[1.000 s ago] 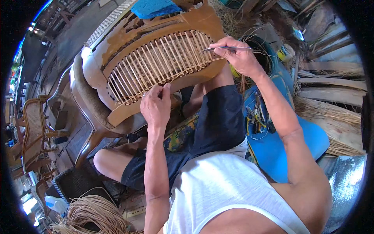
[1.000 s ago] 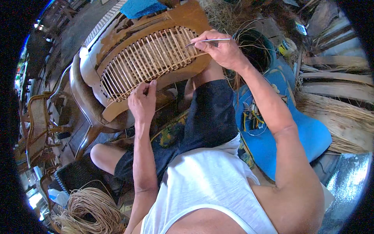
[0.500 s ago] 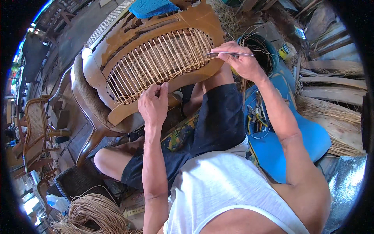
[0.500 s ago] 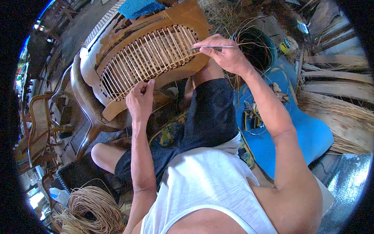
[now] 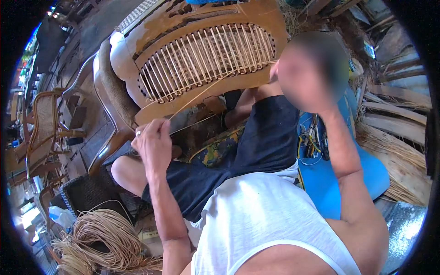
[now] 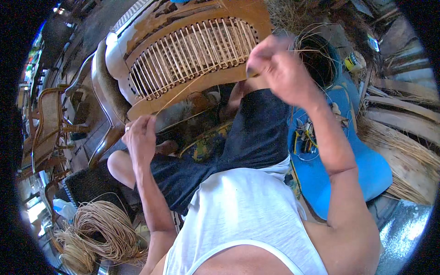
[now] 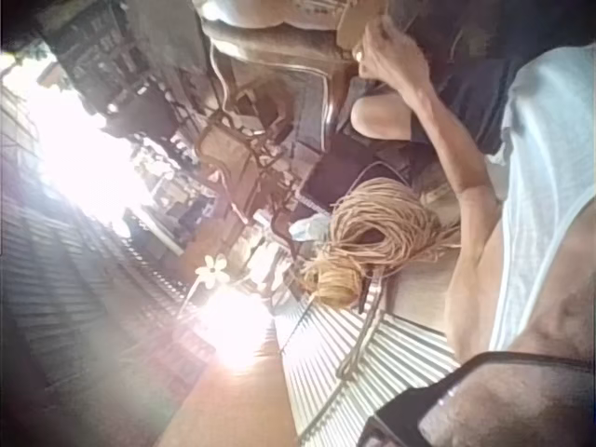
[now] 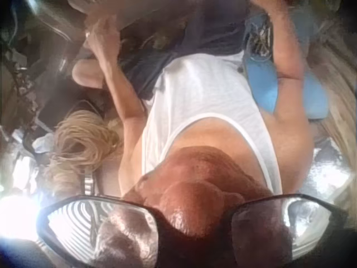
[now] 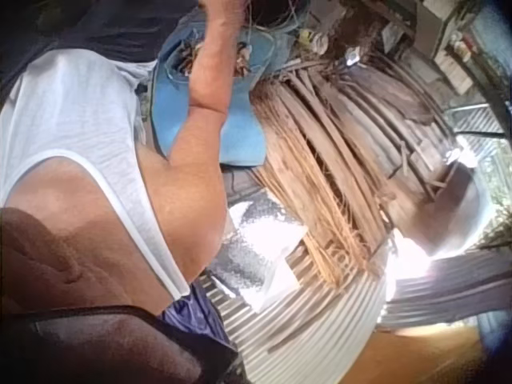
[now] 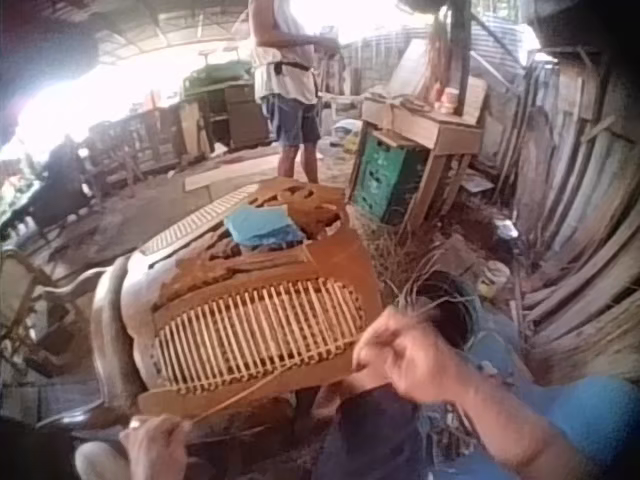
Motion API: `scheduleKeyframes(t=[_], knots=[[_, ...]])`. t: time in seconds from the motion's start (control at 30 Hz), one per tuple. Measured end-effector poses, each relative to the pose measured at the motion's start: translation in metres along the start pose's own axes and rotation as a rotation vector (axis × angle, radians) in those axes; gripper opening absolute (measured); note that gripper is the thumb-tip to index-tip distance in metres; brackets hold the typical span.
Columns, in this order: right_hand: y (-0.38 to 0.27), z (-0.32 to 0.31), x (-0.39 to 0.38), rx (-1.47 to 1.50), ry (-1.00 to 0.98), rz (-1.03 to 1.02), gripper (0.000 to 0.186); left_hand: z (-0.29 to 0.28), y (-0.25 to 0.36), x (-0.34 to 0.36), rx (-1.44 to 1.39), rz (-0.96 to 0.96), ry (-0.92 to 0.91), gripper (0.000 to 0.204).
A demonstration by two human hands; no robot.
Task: The person weaves rattan strips into a chair back, using a small tool to guide the strips and cutting them with scissors.
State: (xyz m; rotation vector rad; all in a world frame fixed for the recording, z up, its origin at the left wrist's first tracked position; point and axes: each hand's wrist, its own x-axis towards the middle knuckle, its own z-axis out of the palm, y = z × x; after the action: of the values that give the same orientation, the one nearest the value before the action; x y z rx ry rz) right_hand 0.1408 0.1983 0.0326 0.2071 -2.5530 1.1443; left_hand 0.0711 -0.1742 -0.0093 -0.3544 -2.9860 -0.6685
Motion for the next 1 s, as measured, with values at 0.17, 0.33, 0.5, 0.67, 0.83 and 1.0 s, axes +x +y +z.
scheduleKeyframes(t=[0.17, 0.33, 0.5, 0.67, 0.83, 1.0], knots=[[-0.034, 0.11, -0.03, 0.333, -0.644, 0.216, 0.018, 0.014, -0.036, -0.044, -0.465, -0.241, -0.061, 0.02], [-0.056, 0.222, -0.054, 0.532, -0.582, 0.217, 0.022, 0.036, -0.022, -0.075, -1.296, -0.66, -0.114, 0.018], [-0.07, 0.236, -0.031, 0.679, -0.612, 0.631, 0.022, 0.069, -0.026, -0.075, -1.827, -0.904, -0.037, 0.024], [-0.08, 0.234, -0.024, 0.48, -0.587, 0.395, 0.025, 0.065, -0.031, -0.073, -1.586, -0.768, 0.008, 0.021], [-0.074, 0.156, -0.012, 0.108, -0.484, -0.023, 0.027, 0.038, -0.046, -0.059, -1.638, -0.718, 0.192, 0.02], [-0.006, 0.119, 0.042, -0.342, -0.116, -0.332, 0.042, 0.032, -0.053, -0.047, -1.427, -0.638, 0.012, 0.018]])
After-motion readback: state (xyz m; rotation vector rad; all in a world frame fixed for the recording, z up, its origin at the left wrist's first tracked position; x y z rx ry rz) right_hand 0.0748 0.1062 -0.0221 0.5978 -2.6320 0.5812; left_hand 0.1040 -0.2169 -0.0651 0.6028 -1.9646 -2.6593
